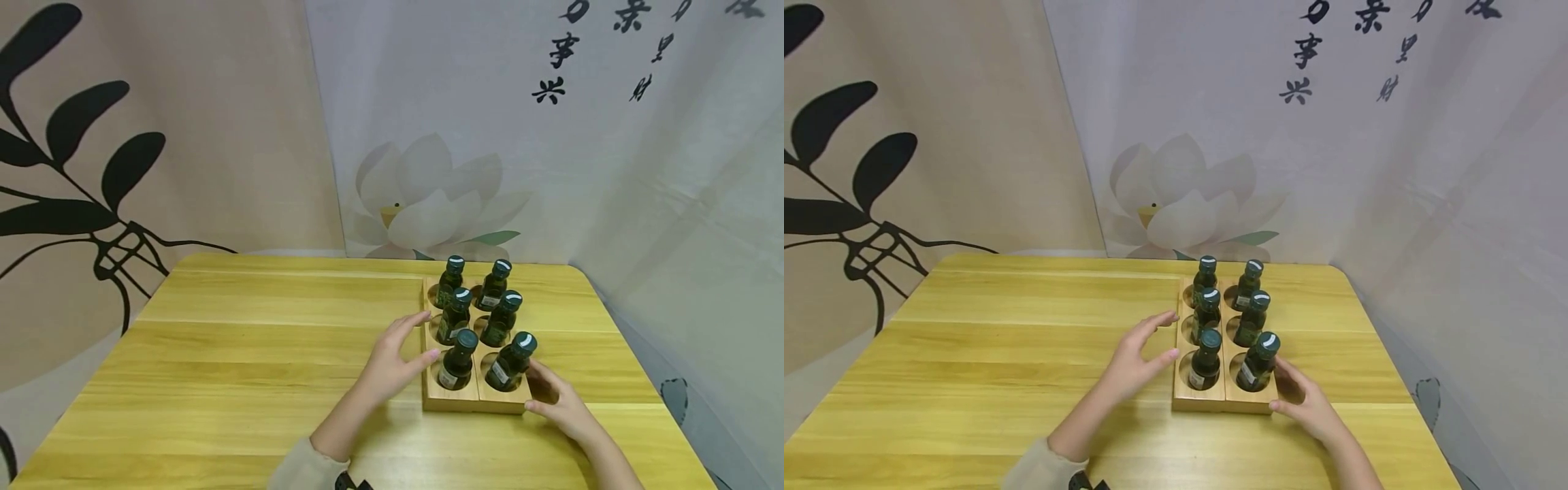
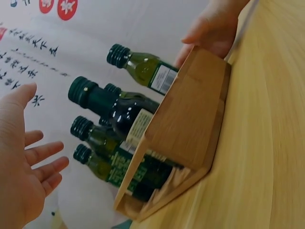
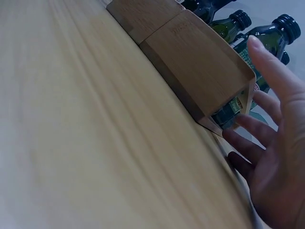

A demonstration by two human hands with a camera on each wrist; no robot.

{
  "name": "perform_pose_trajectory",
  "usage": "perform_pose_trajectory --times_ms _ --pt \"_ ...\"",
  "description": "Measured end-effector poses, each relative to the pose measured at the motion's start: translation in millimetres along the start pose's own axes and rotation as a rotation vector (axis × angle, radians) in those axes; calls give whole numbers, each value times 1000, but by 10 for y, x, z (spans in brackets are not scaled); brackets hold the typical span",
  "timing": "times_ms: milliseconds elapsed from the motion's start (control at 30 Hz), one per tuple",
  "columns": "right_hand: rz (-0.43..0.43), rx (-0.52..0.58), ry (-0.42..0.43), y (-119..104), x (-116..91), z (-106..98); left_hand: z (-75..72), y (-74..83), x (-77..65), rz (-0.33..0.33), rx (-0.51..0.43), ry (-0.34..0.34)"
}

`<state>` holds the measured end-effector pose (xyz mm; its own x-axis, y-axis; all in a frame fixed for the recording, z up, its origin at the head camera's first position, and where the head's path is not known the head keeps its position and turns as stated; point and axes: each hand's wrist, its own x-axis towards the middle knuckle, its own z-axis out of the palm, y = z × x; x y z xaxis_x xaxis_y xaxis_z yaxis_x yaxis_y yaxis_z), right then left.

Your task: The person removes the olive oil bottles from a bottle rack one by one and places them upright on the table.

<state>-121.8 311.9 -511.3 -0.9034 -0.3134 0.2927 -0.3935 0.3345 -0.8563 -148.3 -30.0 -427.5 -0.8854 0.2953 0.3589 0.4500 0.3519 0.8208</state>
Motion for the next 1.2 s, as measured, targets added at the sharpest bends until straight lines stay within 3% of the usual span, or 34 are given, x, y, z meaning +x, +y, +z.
perform_pose_trajectory --times_ms 400,667,1200 --pt "57 -27 -6 28 -7 -5 228 11 113 94 -96 -29" --pt "69 -15 -8 38 -5 -13 316 76 168 87 -156 -57" --pt "74 -42 -5 32 -7 -3 388 81 259 56 -148 -75"
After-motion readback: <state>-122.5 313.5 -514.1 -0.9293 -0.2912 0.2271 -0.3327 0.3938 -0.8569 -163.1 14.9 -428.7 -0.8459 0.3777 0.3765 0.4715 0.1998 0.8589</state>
